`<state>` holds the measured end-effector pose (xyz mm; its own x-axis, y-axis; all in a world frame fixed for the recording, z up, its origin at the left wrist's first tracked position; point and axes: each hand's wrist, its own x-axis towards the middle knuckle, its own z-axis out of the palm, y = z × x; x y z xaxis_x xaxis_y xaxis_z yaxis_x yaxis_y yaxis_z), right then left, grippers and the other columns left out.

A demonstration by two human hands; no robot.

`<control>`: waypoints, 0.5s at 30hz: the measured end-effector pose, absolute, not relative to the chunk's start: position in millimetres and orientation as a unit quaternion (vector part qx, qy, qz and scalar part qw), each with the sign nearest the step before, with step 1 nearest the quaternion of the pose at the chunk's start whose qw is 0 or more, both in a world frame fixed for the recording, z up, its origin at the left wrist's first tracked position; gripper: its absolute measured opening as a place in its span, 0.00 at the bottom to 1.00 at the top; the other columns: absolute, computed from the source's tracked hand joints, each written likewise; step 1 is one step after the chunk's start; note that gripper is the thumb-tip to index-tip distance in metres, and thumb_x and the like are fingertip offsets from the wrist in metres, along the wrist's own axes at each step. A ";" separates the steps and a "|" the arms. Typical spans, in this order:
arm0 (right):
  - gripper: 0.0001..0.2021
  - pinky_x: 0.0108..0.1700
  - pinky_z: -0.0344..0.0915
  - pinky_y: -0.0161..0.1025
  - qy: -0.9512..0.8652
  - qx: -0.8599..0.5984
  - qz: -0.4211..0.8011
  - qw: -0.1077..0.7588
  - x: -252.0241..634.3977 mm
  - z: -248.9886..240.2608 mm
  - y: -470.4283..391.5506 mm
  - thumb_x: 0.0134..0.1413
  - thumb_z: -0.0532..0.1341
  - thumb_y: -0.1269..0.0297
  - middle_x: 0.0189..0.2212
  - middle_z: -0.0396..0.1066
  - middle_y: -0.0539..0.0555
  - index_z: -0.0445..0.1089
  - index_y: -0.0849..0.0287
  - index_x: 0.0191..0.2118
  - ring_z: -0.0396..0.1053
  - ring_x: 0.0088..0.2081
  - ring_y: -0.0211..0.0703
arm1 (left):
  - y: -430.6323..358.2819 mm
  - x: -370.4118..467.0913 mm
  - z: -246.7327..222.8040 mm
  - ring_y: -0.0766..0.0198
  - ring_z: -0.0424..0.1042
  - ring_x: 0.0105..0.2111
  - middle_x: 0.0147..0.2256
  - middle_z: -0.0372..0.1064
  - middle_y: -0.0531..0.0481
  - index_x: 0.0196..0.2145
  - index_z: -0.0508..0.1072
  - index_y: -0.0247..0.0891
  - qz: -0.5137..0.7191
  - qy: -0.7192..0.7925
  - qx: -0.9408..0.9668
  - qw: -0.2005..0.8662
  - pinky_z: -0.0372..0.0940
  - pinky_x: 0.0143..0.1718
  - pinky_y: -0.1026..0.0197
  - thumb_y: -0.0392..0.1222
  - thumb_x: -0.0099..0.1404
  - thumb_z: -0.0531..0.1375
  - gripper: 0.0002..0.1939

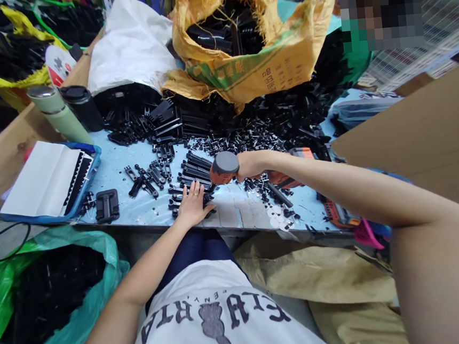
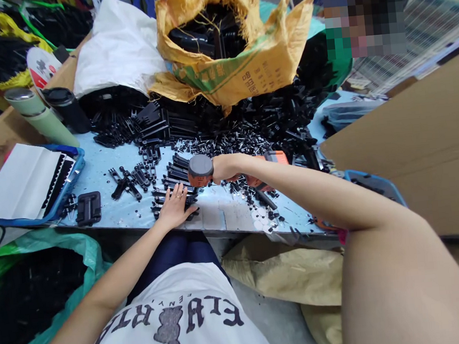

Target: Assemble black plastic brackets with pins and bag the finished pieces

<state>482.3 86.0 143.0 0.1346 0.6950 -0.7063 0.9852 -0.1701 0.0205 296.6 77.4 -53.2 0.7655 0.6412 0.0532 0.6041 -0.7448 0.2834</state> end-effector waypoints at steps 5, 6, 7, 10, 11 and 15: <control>0.11 0.23 0.60 0.37 0.616 0.684 -0.265 0.286 465.7 147.4 84.2 0.36 0.65 0.63 0.20 0.68 0.52 0.72 0.62 0.31 0.66 0.22 0.42 | 75.6 292.2 -49.4 0.52 0.36 0.65 0.64 0.41 0.38 0.62 0.50 0.31 0.064 0.314 0.938 0.132 0.35 0.63 0.43 0.64 0.64 0.41 0.39; 0.11 0.23 0.60 0.37 0.626 0.680 -0.248 0.289 460.6 150.4 82.3 0.37 0.65 0.62 0.20 0.68 0.53 0.72 0.62 0.30 0.66 0.23 0.42 | 74.0 289.1 -49.6 0.51 0.36 0.65 0.64 0.42 0.37 0.62 0.50 0.31 0.064 0.306 0.941 0.132 0.35 0.62 0.42 0.64 0.63 0.43 0.40; 0.11 0.23 0.60 0.37 0.636 0.677 -0.232 0.288 455.2 154.0 79.7 0.37 0.65 0.62 0.20 0.68 0.53 0.72 0.62 0.30 0.66 0.23 0.42 | 72.0 285.3 -50.3 0.50 0.36 0.65 0.64 0.41 0.37 0.62 0.50 0.30 0.067 0.298 0.943 0.129 0.34 0.62 0.41 0.65 0.62 0.45 0.42; 0.11 0.23 0.60 0.36 0.649 0.675 -0.215 0.278 440.5 163.7 70.7 0.38 0.64 0.62 0.21 0.69 0.54 0.73 0.62 0.30 0.67 0.24 0.42 | 65.0 274.0 -54.4 0.48 0.35 0.65 0.64 0.41 0.34 0.62 0.50 0.28 0.080 0.293 0.947 0.109 0.31 0.63 0.42 0.64 0.58 0.52 0.45; 0.10 0.23 0.60 0.35 0.646 0.676 -0.222 0.277 436.7 165.6 68.1 0.38 0.64 0.63 0.22 0.69 0.54 0.73 0.62 0.31 0.67 0.24 0.42 | 62.9 271.3 -55.9 0.48 0.35 0.65 0.64 0.41 0.34 0.62 0.50 0.28 0.083 0.300 0.945 0.103 0.31 0.63 0.44 0.62 0.58 0.54 0.44; 0.11 0.23 0.60 0.34 0.632 0.675 -0.263 0.275 430.0 161.5 63.5 0.38 0.63 0.64 0.23 0.70 0.52 0.73 0.62 0.32 0.67 0.23 0.40 | 58.7 268.1 -59.0 0.49 0.38 0.64 0.63 0.45 0.33 0.62 0.51 0.28 0.086 0.324 0.937 0.100 0.33 0.64 0.47 0.57 0.58 0.57 0.42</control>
